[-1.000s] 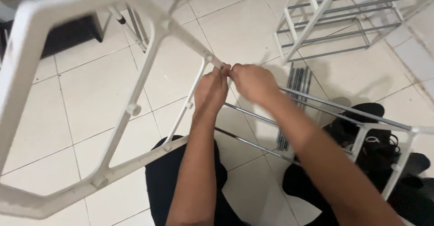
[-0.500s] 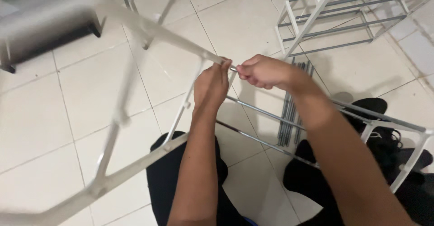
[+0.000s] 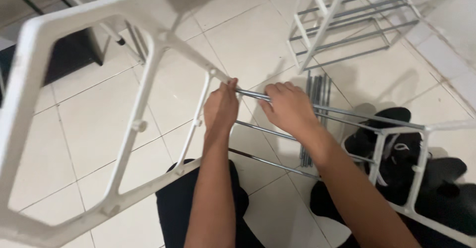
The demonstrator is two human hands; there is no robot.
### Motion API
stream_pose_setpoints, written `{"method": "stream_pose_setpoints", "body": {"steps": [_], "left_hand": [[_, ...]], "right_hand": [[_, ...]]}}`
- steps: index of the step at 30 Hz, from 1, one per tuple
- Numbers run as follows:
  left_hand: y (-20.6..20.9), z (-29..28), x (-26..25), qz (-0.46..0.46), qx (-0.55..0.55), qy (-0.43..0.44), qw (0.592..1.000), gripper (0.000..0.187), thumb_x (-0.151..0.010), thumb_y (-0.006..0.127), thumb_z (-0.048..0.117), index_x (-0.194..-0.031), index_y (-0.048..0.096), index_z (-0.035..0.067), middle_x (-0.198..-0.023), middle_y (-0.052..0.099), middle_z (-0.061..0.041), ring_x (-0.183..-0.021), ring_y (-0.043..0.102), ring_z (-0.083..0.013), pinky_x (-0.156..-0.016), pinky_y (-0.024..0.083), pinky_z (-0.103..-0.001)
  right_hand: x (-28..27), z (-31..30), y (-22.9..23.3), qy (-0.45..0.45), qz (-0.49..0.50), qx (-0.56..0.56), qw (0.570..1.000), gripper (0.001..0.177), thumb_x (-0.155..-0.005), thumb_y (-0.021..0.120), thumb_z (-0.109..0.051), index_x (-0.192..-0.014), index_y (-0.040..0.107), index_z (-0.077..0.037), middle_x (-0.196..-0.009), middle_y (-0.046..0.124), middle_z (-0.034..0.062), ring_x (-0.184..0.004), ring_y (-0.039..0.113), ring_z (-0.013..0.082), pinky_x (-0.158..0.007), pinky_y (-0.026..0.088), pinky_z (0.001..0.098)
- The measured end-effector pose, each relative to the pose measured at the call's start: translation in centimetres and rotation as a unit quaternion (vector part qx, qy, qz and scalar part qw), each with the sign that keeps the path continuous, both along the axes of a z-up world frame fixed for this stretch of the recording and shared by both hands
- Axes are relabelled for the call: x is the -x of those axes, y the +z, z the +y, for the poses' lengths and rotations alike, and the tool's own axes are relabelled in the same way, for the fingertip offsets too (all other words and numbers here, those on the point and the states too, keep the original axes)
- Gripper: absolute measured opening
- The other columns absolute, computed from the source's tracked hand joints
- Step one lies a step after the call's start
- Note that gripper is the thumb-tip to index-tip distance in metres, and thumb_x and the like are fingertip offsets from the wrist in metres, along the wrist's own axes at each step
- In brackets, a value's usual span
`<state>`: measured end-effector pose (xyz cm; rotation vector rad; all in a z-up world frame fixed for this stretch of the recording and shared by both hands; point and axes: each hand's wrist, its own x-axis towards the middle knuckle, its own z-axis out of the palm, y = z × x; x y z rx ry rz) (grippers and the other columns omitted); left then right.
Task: The person assembles a white plastic shoe rack by inserting metal rods into the side frames. They repeatedly pick up rods, align them with the frame slots, and push them into place to form the shelves.
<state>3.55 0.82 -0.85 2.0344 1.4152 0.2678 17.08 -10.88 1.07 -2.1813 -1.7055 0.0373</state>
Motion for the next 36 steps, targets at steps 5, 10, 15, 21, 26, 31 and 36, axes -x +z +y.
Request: {"method": "stream_pose_setpoints", "body": {"steps": [5,10,15,21,26,31,36], "left_hand": [[0.2,0.4,-0.1,0.011,0.021,0.024,0.999,0.053,-0.11,0.03,0.046,-0.114,0.069,0.011,-0.094,0.072,-0.023,-0.092,0.069,-0.0419,-0.082,0.052,-0.054],[0.9,-0.7,-0.1,-0.026,0.038,0.045,0.998,0.05,-0.107,0.03,0.045,-0.122,0.068,0.016,-0.082,0.071,-0.019,-0.082,0.07,-0.0357,-0.075,0.052,-0.05],[1.4,-1.2,0.1,-0.046,0.041,0.036,0.997,0.051,-0.109,0.031,0.044,-0.12,0.07,0.013,-0.081,0.071,-0.018,-0.081,0.07,-0.0345,-0.076,0.051,-0.049],[0.1,-1.9,-0.1,-0.103,0.103,-0.01,0.989,0.051,-0.104,0.034,0.047,-0.13,0.062,0.012,-0.097,0.072,-0.013,-0.095,0.069,-0.0303,-0.087,0.049,-0.046],[-0.4,-2.2,-0.1,-0.104,0.093,0.053,0.989,0.054,-0.106,0.034,0.05,-0.134,0.058,0.012,-0.105,0.069,-0.01,-0.104,0.063,-0.0298,-0.093,0.044,-0.045],[-0.8,-1.7,0.5,-0.096,0.116,0.061,0.987,0.045,-0.104,0.039,0.036,-0.121,0.069,0.007,-0.097,0.071,-0.012,-0.093,0.068,-0.0265,-0.089,0.05,-0.043],[-3.3,-0.5,0.7,-0.13,0.141,0.045,0.98,0.038,-0.104,0.044,0.028,-0.126,0.06,0.001,-0.093,0.07,-0.016,-0.082,0.068,-0.0244,-0.076,0.053,-0.042]], "right_hand": [[-3.0,-8.7,-1.3,-0.161,-0.086,-0.125,0.975,0.045,-0.084,0.079,-0.034,-0.114,0.067,-0.003,-0.116,0.062,0.0217,-0.112,0.056,0.0403,-0.101,0.042,0.0517],[-5.8,-15.2,-4.2,-0.272,-0.222,-0.128,0.927,0.027,-0.093,0.077,-0.022,-0.116,0.068,-0.012,-0.124,0.061,0.0184,-0.116,0.054,0.0387,-0.106,0.034,0.0545],[-8.0,-17.6,-6.2,-0.239,-0.27,-0.085,0.929,0.019,-0.093,0.077,-0.018,-0.109,0.067,-0.013,-0.106,0.061,0.0048,-0.107,0.058,0.0247,-0.112,0.034,0.0563],[-7.7,-18.3,-7.4,-0.237,-0.251,-0.092,0.934,0.017,-0.096,0.076,-0.018,-0.109,0.067,-0.013,-0.101,0.06,0.0042,-0.102,0.057,0.0254,-0.106,0.036,0.0528],[-7.1,-17.6,-7.6,-0.209,-0.237,-0.096,0.944,0.016,-0.095,0.075,-0.018,-0.108,0.067,-0.013,-0.1,0.061,0.0047,-0.101,0.057,0.0257,-0.104,0.036,0.0517],[-6.5,-16.9,-7.8,-0.208,-0.217,-0.095,0.949,0.015,-0.097,0.075,-0.02,-0.107,0.067,-0.012,-0.1,0.062,0.0048,-0.102,0.058,0.0269,-0.105,0.035,0.0534],[-6.1,-17.1,-8.1,-0.227,-0.165,-0.143,0.949,0.027,-0.093,0.079,-0.022,-0.113,0.066,-0.009,-0.114,0.058,0.0097,-0.113,0.055,0.0306,-0.114,0.035,0.0577]]}}
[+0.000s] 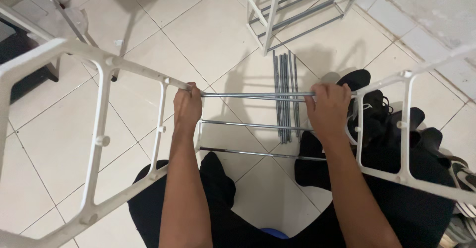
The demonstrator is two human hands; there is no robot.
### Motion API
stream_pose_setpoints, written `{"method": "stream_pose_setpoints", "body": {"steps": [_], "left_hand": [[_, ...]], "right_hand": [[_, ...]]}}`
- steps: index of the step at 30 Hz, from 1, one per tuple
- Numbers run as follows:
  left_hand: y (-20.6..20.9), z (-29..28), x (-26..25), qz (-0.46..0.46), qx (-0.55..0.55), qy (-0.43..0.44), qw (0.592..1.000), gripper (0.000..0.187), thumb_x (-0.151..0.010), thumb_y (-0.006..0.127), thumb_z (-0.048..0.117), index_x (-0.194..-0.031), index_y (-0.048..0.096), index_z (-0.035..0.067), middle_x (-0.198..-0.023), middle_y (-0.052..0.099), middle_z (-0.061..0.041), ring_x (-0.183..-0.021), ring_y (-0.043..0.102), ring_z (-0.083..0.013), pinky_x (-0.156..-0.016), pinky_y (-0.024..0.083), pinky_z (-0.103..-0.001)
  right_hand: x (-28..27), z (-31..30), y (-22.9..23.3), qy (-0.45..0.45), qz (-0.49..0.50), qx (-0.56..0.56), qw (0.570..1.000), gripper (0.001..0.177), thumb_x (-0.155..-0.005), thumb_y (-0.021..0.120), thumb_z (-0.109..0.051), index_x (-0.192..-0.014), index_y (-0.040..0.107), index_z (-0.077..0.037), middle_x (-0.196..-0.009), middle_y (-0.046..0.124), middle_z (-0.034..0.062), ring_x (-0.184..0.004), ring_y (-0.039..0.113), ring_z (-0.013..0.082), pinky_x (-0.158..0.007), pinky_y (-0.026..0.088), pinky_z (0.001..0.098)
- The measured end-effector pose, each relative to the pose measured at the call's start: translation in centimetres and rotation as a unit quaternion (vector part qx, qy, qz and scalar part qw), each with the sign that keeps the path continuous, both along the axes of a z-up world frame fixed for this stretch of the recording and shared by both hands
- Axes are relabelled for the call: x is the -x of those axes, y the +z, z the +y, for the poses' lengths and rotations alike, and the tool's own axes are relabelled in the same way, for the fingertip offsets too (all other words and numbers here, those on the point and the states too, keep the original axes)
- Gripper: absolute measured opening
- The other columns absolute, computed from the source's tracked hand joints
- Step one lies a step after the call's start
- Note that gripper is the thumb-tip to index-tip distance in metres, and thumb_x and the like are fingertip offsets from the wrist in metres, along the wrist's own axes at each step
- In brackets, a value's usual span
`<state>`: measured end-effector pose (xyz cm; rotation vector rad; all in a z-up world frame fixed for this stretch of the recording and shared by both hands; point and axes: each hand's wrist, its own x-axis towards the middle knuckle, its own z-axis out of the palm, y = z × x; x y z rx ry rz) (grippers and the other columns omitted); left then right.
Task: The person assembles a white plastic shoe rack by inserting metal rods into the side frames. They repeatedly pick up rods, align them with the frame slots, and push them into place to form the shelves.
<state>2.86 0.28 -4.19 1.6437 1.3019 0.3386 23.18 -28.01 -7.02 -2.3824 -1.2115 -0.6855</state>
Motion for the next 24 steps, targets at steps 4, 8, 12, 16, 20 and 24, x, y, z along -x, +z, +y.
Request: {"method": "stream_pose_setpoints", "body": {"steps": [4,8,12,16,20,24], "left_hand": [[-1.7,1.0,0.6,-0.02,-0.045,0.001,0.999,0.041,-0.106,0.043,0.029,-0.121,0.063,-0.004,-0.092,0.069,-0.017,-0.082,0.067,-0.0229,-0.075,0.051,-0.041],[-1.6,1.1,0.7,-0.009,-0.046,0.01,0.999,0.044,-0.107,0.045,0.033,-0.119,0.064,-0.005,-0.089,0.069,-0.016,-0.08,0.066,-0.0241,-0.073,0.05,-0.041],[-0.4,0.2,1.0,0.008,-0.029,0.038,0.999,0.043,-0.106,0.043,0.033,-0.127,0.061,0.0,-0.088,0.068,-0.016,-0.078,0.066,-0.0248,-0.072,0.05,-0.042],[1.1,-0.6,1.0,0.008,-0.061,0.04,0.997,0.044,-0.106,0.044,0.033,-0.132,0.059,0.002,-0.092,0.07,-0.014,-0.081,0.069,-0.0246,-0.075,0.052,-0.041],[2.4,-1.3,1.3,0.033,-0.074,0.037,0.996,0.044,-0.106,0.044,0.034,-0.131,0.061,0.002,-0.096,0.071,-0.015,-0.086,0.07,-0.026,-0.079,0.052,-0.042],[3.9,-1.6,1.7,0.082,-0.035,0.055,0.994,0.044,-0.104,0.043,0.037,-0.126,0.062,0.004,-0.098,0.073,-0.016,-0.088,0.071,-0.0276,-0.082,0.052,-0.044]], "right_hand": [[-0.4,-0.8,-0.1,-0.084,-0.039,-0.03,0.995,0.039,-0.089,0.083,-0.022,-0.117,0.063,-0.003,-0.123,0.049,0.0205,-0.117,0.047,0.0394,-0.104,0.037,0.0552],[-1.2,-1.4,-1.2,-0.143,-0.015,-0.059,0.988,0.033,-0.09,0.08,-0.014,-0.114,0.061,-0.002,-0.121,0.048,0.0226,-0.109,0.046,0.0389,-0.094,0.039,0.0506],[-1.1,-2.2,-2.3,-0.139,0.03,-0.093,0.985,0.019,-0.097,0.072,-0.006,-0.104,0.056,-0.001,-0.116,0.049,0.0196,-0.114,0.047,0.037,-0.1,0.04,0.0498],[-1.2,-2.8,-1.7,-0.173,0.123,-0.16,0.964,0.028,-0.102,0.072,-0.016,-0.105,0.052,0.004,-0.112,0.049,0.0235,-0.105,0.049,0.0408,-0.089,0.043,0.0511],[-2.1,-2.8,-1.3,-0.21,0.298,-0.277,0.889,0.039,-0.103,0.062,-0.032,-0.114,0.049,0.003,-0.104,0.059,0.0185,-0.093,0.062,0.0383,-0.083,0.048,0.0496],[-3.4,-1.9,-1.4,-0.202,0.258,-0.165,0.93,0.036,-0.112,0.051,-0.033,-0.117,0.061,0.001,-0.102,0.064,0.0251,-0.094,0.061,0.047,-0.08,0.047,0.0548]]}}
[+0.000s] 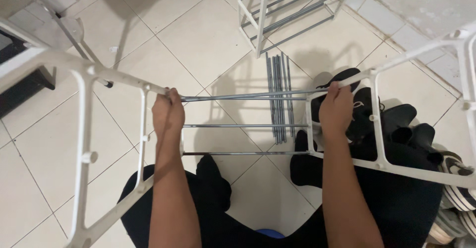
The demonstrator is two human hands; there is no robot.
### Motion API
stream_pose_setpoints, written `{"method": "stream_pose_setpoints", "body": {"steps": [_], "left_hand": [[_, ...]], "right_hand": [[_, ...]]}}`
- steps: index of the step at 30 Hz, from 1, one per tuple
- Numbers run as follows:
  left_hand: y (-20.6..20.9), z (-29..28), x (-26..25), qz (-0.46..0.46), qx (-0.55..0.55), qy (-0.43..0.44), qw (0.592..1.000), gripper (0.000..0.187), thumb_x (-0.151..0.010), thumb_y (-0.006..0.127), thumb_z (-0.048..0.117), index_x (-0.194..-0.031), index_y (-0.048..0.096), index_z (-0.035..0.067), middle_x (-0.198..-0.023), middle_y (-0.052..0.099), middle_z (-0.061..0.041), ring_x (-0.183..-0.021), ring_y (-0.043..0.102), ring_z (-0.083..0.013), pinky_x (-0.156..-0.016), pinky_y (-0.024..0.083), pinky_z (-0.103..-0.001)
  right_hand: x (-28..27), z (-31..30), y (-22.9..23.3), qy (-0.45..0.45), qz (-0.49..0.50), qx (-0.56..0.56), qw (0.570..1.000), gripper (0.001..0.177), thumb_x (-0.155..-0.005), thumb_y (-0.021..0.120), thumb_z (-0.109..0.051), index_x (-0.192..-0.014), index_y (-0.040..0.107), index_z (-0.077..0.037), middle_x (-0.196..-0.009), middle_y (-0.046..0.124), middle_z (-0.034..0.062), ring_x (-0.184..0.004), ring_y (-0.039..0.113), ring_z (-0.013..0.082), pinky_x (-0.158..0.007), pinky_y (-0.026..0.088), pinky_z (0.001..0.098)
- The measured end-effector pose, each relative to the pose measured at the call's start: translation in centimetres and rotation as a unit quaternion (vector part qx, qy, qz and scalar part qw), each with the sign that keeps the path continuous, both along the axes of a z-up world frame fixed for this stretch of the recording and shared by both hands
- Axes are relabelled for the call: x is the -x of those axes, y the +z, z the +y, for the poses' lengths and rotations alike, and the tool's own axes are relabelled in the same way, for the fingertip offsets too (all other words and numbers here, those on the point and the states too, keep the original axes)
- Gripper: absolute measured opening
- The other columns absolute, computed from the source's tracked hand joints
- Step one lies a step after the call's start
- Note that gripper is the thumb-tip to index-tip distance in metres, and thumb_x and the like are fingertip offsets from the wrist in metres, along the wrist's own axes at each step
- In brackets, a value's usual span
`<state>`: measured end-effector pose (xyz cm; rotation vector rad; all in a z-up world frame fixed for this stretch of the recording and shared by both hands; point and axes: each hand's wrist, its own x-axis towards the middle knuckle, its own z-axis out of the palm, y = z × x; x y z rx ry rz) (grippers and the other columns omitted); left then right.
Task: The person assembles a white plastic shoe rack by inserting metal rods into the side frames. They repeatedly pick up rods, align them with the frame slots, and push them into place to form the shelves.
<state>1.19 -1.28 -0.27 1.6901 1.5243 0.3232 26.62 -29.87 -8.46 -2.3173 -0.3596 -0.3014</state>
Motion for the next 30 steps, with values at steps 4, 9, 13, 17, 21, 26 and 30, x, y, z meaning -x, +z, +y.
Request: {"method": "stream_pose_setpoints", "body": {"steps": [4,9,13,17,21,26,30], "left_hand": [[0.3,-0.2,1.0,0.067,-0.084,-0.021,0.994,0.051,-0.104,0.049,0.043,-0.126,0.06,-0.001,-0.11,0.072,-0.02,-0.099,0.07,-0.034,-0.088,0.053,-0.047],[-0.2,-1.7,3.0,0.179,-0.247,-0.066,0.95,0.082,-0.098,0.06,0.046,-0.145,0.037,-0.017,-0.132,0.055,-0.037,-0.119,0.058,-0.0459,-0.093,0.052,-0.05],[-0.5,-6.7,2.6,0.296,-0.395,-0.109,0.863,0.084,-0.089,0.067,0.047,-0.14,0.042,-0.014,-0.135,0.052,-0.035,-0.126,0.051,-0.0463,-0.107,0.043,-0.053],[-1.4,-12.3,-2.3,0.023,-0.406,-0.292,0.866,0.064,-0.086,0.071,0.026,-0.136,0.05,-0.008,-0.134,0.056,-0.025,-0.13,0.05,-0.0422,-0.115,0.038,-0.049],[-3.1,-14.2,-9.8,-0.047,-0.534,-0.359,0.764,0.052,-0.086,0.064,0.017,-0.133,0.054,-0.004,-0.134,0.058,-0.022,-0.131,0.054,-0.036,-0.119,0.04,-0.048],[-5.9,-14.5,-15.3,0.029,-0.556,-0.423,0.715,0.042,-0.096,0.055,0.019,-0.134,0.058,0.002,-0.121,0.061,-0.015,-0.115,0.057,-0.0296,-0.104,0.045,-0.044],[-8.4,-13.1,-17.6,0.062,-0.491,-0.479,0.725,0.022,-0.104,0.053,0.025,-0.114,0.059,0.006,-0.102,0.067,-0.01,-0.094,0.068,-0.0271,-0.079,0.056,-0.041]], "right_hand": [[-0.9,1.3,-0.3,-0.016,0.0,0.028,0.999,0.038,-0.112,0.049,-0.034,-0.109,0.064,0.001,-0.095,0.066,0.0245,-0.089,0.062,0.0475,-0.076,0.046,0.0557],[-0.7,2.8,0.5,0.042,-0.027,-0.031,0.998,0.037,-0.113,0.05,-0.032,-0.104,0.063,0.001,-0.091,0.066,0.0237,-0.085,0.062,0.0466,-0.073,0.047,0.0541],[0.2,3.9,1.2,0.071,-0.061,-0.041,0.995,0.037,-0.112,0.054,-0.029,-0.096,0.063,0.002,-0.093,0.066,0.0239,-0.087,0.062,0.0462,-0.075,0.048,0.0524],[1.3,4.9,1.4,0.082,-0.054,-0.09,0.991,0.03,-0.109,0.057,-0.025,-0.101,0.069,0.001,-0.092,0.068,0.0228,-0.084,0.065,0.0434,-0.071,0.049,0.0486],[2.4,5.3,1.6,0.087,-0.036,-0.12,0.988,0.026,-0.108,0.059,-0.023,-0.103,0.07,0.001,-0.091,0.068,0.0219,-0.082,0.066,0.0412,-0.073,0.051,0.0456],[3.1,5.5,2.0,0.115,-0.083,-0.143,0.98,0.021,-0.107,0.06,-0.017,-0.109,0.071,0.0,-0.098,0.069,0.0224,-0.088,0.067,0.0409,-0.076,0.052,0.0441],[3.7,4.9,1.6,0.107,-0.05,-0.152,0.981,0.02,-0.107,0.061,-0.017,-0.108,0.072,-0.001,-0.097,0.07,0.0208,-0.087,0.067,0.0383,-0.075,0.052,0.0432]]}}
